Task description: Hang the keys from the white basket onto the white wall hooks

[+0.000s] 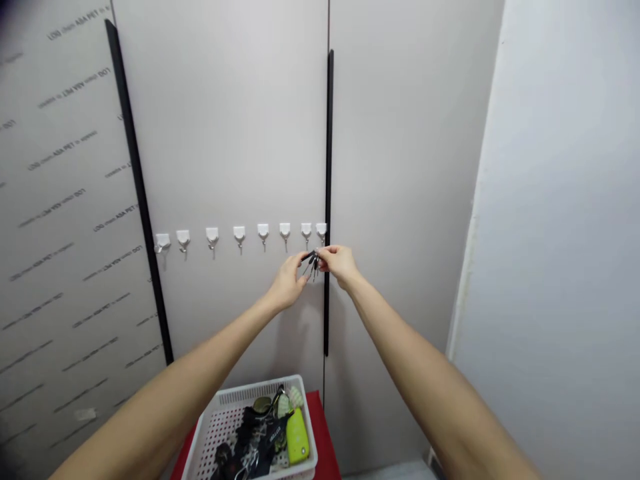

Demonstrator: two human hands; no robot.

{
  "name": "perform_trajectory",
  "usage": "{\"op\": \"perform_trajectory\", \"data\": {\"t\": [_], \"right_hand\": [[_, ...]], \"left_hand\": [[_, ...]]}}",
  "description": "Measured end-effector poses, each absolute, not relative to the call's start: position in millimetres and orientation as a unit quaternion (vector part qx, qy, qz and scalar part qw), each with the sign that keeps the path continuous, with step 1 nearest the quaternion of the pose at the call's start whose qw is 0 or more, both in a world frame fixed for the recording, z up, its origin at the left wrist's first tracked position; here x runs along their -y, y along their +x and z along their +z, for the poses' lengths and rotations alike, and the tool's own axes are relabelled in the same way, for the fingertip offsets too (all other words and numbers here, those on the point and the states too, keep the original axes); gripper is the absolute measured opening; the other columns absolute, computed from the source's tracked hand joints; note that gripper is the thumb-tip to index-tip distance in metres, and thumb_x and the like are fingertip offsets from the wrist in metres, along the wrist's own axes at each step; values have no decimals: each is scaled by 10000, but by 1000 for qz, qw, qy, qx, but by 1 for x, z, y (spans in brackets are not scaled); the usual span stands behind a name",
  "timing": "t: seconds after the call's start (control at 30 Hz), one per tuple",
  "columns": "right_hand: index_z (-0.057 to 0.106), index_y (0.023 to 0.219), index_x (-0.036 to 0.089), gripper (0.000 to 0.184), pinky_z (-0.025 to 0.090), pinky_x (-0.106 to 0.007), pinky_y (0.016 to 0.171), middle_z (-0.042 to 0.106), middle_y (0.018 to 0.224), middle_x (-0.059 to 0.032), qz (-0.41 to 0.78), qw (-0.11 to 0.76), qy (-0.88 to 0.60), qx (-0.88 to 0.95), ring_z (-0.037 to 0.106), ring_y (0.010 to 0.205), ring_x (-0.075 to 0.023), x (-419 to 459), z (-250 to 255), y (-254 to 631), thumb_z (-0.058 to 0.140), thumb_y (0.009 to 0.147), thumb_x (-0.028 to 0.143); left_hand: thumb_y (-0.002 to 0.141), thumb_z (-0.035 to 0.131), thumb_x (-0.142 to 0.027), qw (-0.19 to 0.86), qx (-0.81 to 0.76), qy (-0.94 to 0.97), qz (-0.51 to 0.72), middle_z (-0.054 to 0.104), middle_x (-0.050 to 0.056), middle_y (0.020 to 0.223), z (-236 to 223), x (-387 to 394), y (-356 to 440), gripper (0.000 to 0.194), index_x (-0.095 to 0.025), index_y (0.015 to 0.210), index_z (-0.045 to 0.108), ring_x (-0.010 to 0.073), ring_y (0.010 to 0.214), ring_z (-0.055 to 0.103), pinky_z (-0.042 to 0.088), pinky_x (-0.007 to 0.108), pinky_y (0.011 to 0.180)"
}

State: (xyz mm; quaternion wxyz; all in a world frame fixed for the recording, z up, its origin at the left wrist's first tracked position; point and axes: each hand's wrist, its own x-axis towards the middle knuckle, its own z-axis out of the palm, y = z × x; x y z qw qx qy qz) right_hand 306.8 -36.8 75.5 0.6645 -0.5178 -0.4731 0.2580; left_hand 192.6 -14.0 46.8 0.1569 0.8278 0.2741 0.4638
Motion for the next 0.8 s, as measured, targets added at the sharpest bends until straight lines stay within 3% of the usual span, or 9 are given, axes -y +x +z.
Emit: {"op": "perform_trajectory", "data": {"t": [0.27, 0.5, 0.67, 0.8], "right_hand": [[488, 528, 130, 88, 415, -204, 407, 420, 335, 46, 151, 662, -594, 431, 413, 340, -55, 4, 92, 332, 473, 615, 119], [539, 615, 114, 79, 411, -210, 425, 480, 406, 11, 114, 628, -636, 434, 465, 395, -77, -5, 83, 337, 462, 595, 124], [537, 786, 126, 220, 406, -200, 495, 550, 588, -12, 34, 634, -630, 447, 493, 488, -70, 10, 46, 327, 431, 597, 159], [544, 788, 119, 236, 389, -197, 509, 557, 581, -12, 114, 511, -636, 567, 480, 494, -73, 35, -28, 282, 408, 597, 146]], "left_hand": [[595, 426, -78, 144, -317, 840, 417, 401, 101, 1061, 61, -2, 223, 442, -141, 1030, 378, 203, 1000, 347, 272, 332, 846], [590, 433, -80, 158, -328, 839, 404, 407, 102, 1056, 55, 0, 217, 428, -129, 1014, 400, 200, 988, 356, 265, 322, 849], [610, 432, -119, 184, -361, 828, 388, 424, 73, 1022, -2, 10, 166, 380, -148, 989, 421, 156, 929, 400, 310, 284, 810], [618, 426, -133, 218, -447, 802, 332, 458, 71, 967, -74, 23, 105, 321, -145, 937, 458, 151, 878, 429, 339, 278, 762]]}}
